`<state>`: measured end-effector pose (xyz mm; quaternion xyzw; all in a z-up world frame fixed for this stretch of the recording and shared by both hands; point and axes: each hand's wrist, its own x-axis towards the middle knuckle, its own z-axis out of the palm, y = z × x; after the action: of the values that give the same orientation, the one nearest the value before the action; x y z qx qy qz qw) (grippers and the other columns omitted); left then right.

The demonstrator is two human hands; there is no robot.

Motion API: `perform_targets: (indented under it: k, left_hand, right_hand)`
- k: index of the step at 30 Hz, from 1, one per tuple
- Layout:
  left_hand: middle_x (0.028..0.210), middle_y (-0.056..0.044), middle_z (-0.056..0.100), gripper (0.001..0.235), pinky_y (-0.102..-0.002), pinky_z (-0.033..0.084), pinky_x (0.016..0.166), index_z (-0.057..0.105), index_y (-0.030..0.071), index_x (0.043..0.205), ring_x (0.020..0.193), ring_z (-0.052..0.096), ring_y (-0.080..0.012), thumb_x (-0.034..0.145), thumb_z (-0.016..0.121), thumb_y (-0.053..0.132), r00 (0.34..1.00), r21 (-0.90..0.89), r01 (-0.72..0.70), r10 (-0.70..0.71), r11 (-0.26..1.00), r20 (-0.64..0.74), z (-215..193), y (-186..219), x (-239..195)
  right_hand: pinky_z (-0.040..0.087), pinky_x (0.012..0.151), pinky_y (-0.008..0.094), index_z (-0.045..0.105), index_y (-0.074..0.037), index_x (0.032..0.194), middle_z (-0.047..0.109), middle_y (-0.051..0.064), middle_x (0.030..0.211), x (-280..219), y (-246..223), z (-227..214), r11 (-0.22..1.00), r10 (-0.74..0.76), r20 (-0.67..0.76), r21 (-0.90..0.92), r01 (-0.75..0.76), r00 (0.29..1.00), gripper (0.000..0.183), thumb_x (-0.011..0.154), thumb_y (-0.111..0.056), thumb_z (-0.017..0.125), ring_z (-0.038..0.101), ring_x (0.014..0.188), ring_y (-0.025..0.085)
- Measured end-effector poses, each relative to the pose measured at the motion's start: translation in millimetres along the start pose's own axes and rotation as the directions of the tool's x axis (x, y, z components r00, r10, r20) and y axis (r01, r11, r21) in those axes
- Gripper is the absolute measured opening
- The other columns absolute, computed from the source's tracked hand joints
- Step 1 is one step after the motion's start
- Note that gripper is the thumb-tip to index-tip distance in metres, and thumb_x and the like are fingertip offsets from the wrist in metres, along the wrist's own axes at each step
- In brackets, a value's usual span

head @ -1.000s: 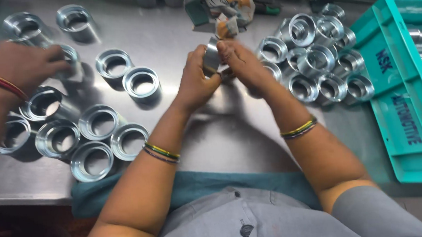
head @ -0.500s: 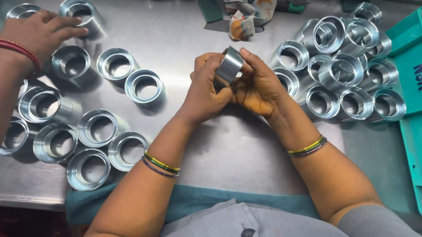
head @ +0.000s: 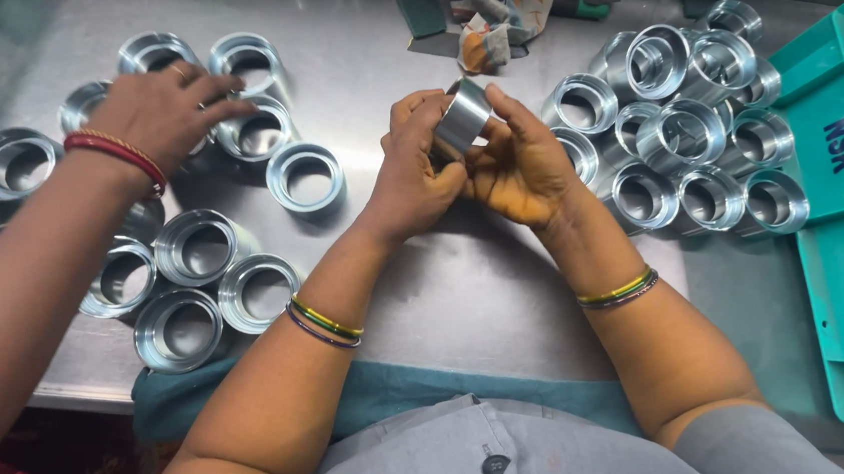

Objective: Sort and inspect cylindrical metal fabrication parts on a workbench.

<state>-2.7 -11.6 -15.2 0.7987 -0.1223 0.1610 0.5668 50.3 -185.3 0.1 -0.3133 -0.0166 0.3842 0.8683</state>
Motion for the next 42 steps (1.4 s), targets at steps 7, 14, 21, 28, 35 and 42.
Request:
perform_targets:
  k: [7,14,21,28,35,42]
  left_hand:
    - [0.111,-0.01,0.059,0.035,-0.037,0.053,0.088,0.062,0.005,0.122,0.098,0.06,-0.0209,0.089,0.07,0.01,0.948,-0.618,0.265,-0.318,0.74,0.025,-3,10,6]
    - [0.066,0.001,0.054,0.036,-0.031,0.042,0.058,0.056,0.012,0.084,0.059,0.05,-0.0116,0.107,0.06,0.039,0.777,-0.965,0.229,-0.621,0.126,0.103,-5,-52,16]
    - [0.128,-0.022,0.055,0.061,-0.063,0.04,0.092,0.061,-0.001,0.118,0.121,0.046,-0.042,0.083,0.077,0.047,0.907,0.727,0.367,-0.051,0.58,-0.418,-66,3,9]
    - [0.141,-0.021,0.044,0.072,-0.062,0.038,0.1,0.052,0.004,0.136,0.128,0.037,-0.0481,0.08,0.081,0.04,0.949,0.7,0.262,-0.309,0.664,-0.062,-36,14,7]
    - [0.112,-0.014,0.066,0.042,-0.047,0.039,0.104,0.067,0.005,0.105,0.117,0.056,-0.0315,0.076,0.084,0.03,0.977,0.787,0.091,-0.208,0.61,0.049,-21,11,6]
    - [0.101,-0.01,0.071,0.029,-0.051,0.037,0.091,0.068,0.007,0.107,0.1,0.064,-0.0298,0.088,0.08,0.026,0.969,0.504,0.248,-0.212,0.827,-0.129,-24,5,10]
  right_hand:
    - [0.057,0.081,0.032,0.059,-0.009,0.129,0.065,0.01,0.113,-9,-1,27,0.809,-0.251,-0.039,-0.557,0.188,0.967,0.046,0.095,-0.04,0.065,0.064,0.095,0.021]
    - [0.051,0.067,0.029,0.063,-0.001,0.121,0.07,0.008,0.098,-10,9,14,0.968,0.051,0.001,-0.246,-0.049,0.999,0.04,0.105,-0.037,0.069,0.064,0.078,0.016]
    - [0.055,0.067,0.036,0.073,-0.004,0.105,0.073,0.011,0.091,-43,-29,48,-0.31,-0.479,0.242,-0.946,0.095,0.844,0.031,0.088,-0.028,0.082,0.07,0.074,0.023]
    - [0.054,0.08,0.048,0.077,-0.006,0.097,0.074,0.018,0.092,-55,-74,22,-0.538,-0.621,-0.095,-0.67,-0.511,0.778,0.031,0.084,-0.034,0.083,0.07,0.09,0.038]
    - [0.054,0.083,0.048,0.075,-0.002,0.111,0.073,0.019,0.108,-62,-63,45,-0.608,-0.587,0.208,-0.751,-0.257,0.783,0.038,0.088,-0.032,0.081,0.069,0.095,0.039]
    - [0.057,0.081,0.039,0.072,-0.005,0.118,0.074,0.013,0.109,-33,-23,54,-0.4,-0.492,0.073,-0.904,-0.151,0.867,0.046,0.087,-0.038,0.075,0.075,0.088,0.028]
